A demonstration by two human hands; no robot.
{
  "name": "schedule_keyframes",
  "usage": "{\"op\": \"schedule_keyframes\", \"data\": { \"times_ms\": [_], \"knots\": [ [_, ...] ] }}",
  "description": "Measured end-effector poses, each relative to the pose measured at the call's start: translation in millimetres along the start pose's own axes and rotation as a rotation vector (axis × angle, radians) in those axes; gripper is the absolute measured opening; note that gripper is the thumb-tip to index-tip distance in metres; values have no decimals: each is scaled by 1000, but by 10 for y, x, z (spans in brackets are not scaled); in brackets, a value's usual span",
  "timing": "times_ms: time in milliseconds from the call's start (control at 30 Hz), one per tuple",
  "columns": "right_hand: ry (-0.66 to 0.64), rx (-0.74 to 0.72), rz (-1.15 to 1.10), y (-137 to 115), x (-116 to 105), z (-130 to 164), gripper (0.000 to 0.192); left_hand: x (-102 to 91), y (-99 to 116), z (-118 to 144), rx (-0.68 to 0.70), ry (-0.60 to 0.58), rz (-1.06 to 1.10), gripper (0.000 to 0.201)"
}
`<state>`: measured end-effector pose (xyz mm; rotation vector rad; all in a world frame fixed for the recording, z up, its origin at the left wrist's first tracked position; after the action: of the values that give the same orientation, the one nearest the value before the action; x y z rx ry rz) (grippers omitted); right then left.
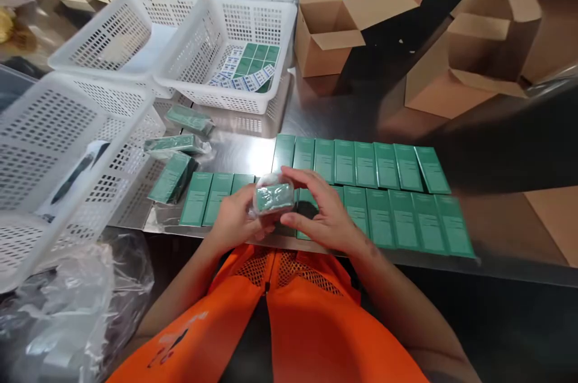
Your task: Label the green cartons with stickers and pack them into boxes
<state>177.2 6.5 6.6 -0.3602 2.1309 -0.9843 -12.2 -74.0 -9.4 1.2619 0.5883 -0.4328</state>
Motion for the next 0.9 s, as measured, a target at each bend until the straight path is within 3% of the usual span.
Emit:
{"op": "schedule_keyframes", "data": {
  "times_ms": [100, 267, 433, 633, 833, 900],
  "knots": [
    [48, -5, 37, 35, 69, -34, 43, 15, 14, -10, -3, -5, 13, 61],
    [54, 58, 52, 122, 113, 13, 33, 76, -23, -44, -24, -33, -161, 46],
    [122, 13, -98, -43, 66, 40, 47, 102, -25, 13, 64, 52, -79, 51],
    [192, 140, 7, 15, 138, 51, 43, 122, 30, -26, -68, -23, -88, 46],
    [343, 22, -119, -56, 92, 109, 51, 97, 153, 54, 121, 36, 126, 49],
    [373, -5, -128, -27, 104, 129, 48, 103, 174, 92, 127, 52, 170, 49]
  ]
}}
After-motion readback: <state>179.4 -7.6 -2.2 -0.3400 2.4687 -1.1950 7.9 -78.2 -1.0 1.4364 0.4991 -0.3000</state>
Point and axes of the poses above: each hand's wrist, its own z-axis away from the middle knuckle, its own x-axis out of the palm, y = z × x, the point moved 2 cm from there along -z, towards the middle knuckle, and after that the axes turned 10 degrees about -x, right-handed, at the moved point
